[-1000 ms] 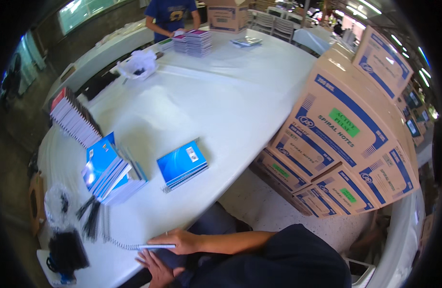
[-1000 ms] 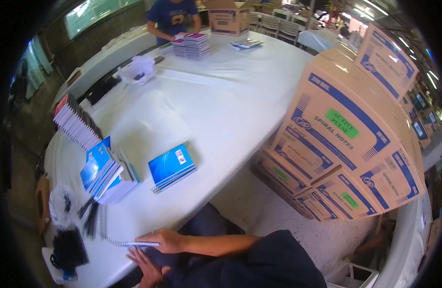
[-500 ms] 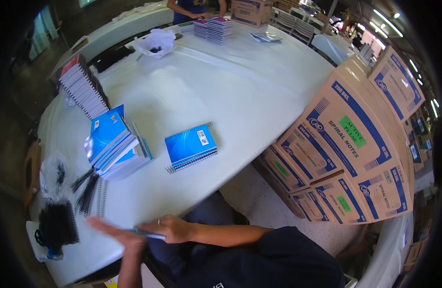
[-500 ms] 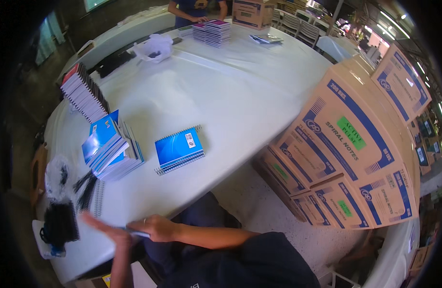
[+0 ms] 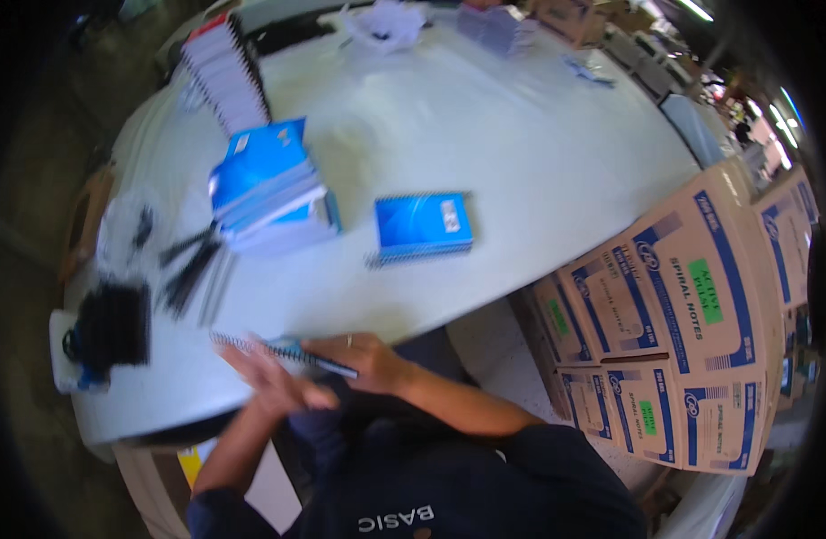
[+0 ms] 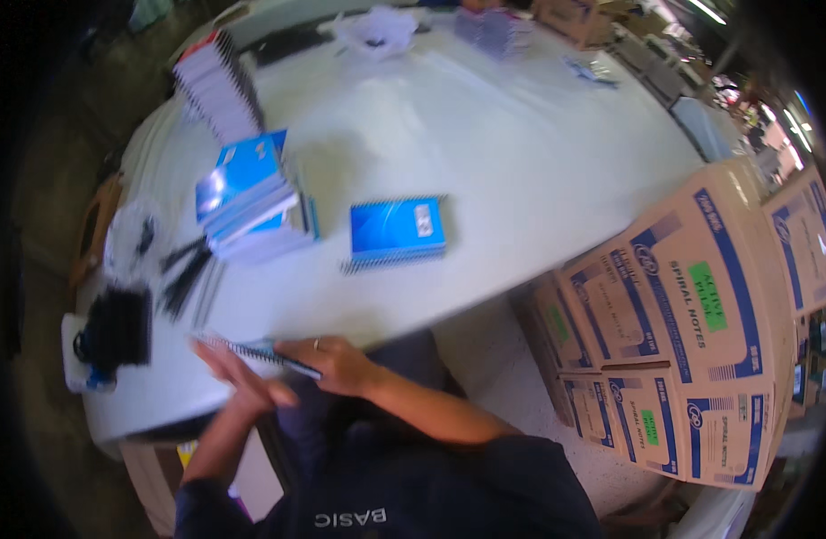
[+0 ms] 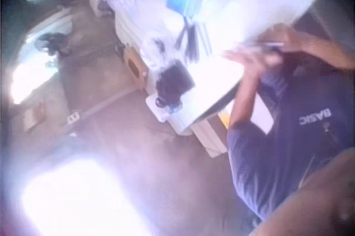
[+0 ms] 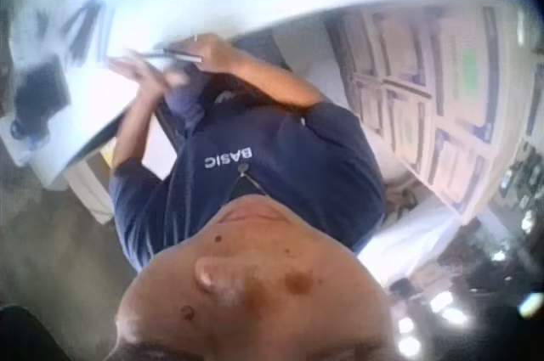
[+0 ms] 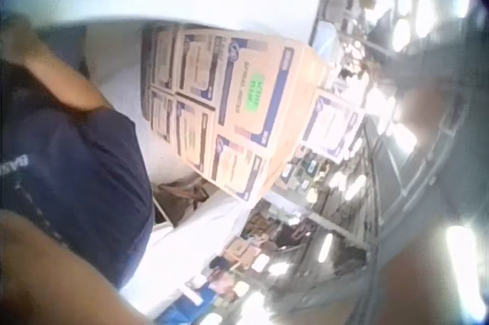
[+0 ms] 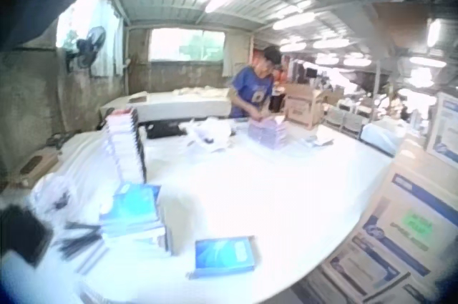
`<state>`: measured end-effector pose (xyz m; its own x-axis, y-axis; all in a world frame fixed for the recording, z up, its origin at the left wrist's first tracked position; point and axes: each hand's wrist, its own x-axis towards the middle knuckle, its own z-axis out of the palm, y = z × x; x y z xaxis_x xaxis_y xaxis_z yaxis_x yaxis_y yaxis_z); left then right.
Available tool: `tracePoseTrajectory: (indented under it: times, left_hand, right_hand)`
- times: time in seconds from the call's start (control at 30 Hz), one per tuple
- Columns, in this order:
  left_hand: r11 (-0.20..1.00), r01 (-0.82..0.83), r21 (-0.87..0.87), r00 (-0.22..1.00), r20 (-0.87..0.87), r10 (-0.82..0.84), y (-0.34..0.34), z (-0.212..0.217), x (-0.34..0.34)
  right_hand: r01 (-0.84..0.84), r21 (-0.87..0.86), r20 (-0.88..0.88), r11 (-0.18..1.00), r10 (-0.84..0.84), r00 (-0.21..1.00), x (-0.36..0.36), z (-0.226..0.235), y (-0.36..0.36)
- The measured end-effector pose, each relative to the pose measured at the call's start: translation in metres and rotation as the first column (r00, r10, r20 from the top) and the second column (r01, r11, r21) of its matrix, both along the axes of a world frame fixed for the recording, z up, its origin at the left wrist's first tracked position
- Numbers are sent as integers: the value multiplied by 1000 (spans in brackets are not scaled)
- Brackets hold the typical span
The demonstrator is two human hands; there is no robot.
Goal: The person threads a plastic spiral through the holes of a notebook cover and pages, using pliers to cut the excess and crimp the end. They repeat this process with several notebooks, stacking them on the table.
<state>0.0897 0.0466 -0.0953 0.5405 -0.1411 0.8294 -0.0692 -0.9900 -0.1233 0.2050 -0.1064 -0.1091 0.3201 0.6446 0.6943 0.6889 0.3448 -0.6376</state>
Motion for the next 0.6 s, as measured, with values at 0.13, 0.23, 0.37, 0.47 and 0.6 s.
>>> tracePoseTrajectory:
  times: [0.13,0.23,0.37,0.47,0.6]
  left_hand:
    - [989,-41,-143,966,-258,2,-3,-12,8]
    - [987,151,-47,969,-190,-157,-19,-22,-6]
    - [990,-55,-130,998,-3,55,-3,21,28]
    - [937,164,-309,884,-375,-279,-32,-34,3]
    - [987,138,-86,983,-106,-147,-32,18,20]
  right_hand:
    - [15,-140,-74,990,-25,997,-10,4,9]
    - [5,-102,-83,995,-14,996,4,7,4]
    - [-67,-65,-17,996,66,998,-2,10,13]
    - [-62,-130,-227,990,31,973,2,9,10]
    - [-63,-176,-248,982,18,969,13,13,7]
